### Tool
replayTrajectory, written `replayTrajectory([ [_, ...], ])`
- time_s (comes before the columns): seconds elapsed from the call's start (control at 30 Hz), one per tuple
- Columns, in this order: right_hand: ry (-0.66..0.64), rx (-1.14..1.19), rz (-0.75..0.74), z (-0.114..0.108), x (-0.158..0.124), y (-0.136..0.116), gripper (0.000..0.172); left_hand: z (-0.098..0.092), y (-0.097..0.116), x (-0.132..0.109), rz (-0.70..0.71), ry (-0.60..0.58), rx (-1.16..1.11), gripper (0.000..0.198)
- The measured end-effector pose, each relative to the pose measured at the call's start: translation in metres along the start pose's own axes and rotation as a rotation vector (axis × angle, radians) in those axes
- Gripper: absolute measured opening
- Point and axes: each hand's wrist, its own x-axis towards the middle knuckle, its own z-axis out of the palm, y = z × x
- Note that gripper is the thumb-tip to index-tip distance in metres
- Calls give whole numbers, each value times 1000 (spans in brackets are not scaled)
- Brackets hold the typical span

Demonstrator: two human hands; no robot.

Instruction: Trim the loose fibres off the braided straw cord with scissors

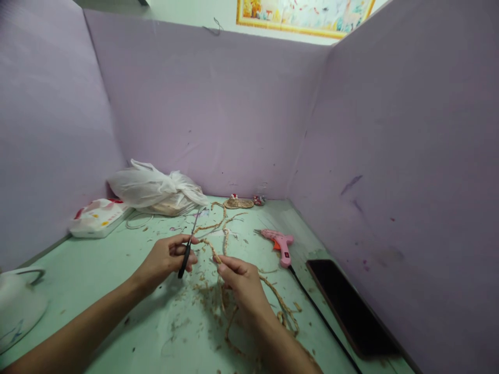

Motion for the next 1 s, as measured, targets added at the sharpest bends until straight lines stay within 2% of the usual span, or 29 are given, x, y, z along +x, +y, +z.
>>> replayTrajectory([
  [0.07, -39, -5, -8, -1, 0, -2, 30, 2, -3, -1, 40, -13, 86, 35],
  [0.17, -89, 26, -6, -1, 1, -3, 24, 4, -5, -5, 180, -22, 368, 30],
  [0.27, -79, 47, 51, -2, 4, -2, 19, 6, -3, -9, 262, -22, 598, 33],
  [0.33, -63, 61, 89, -3, 5, -1, 23, 7, 1, -11, 272, -27, 684, 33],
  [0.43, -38, 38, 89, -3, 6, -1, 32, 5, 6, -13, 269, -47, 772, 32],
  [0.57, 40, -84, -22, -4, 5, -1, 42, 1, 8, -15, 285, -104, 896, 36],
  [0.77, -3, -153, -80, -4, 6, 3, 24, 6, 5, -17, 284, -145, 1061, 49],
  [1.0, -34, -265, -185, -3, 5, 5, 21, 7, 2, -16, 326, -163, 1114, 58],
])
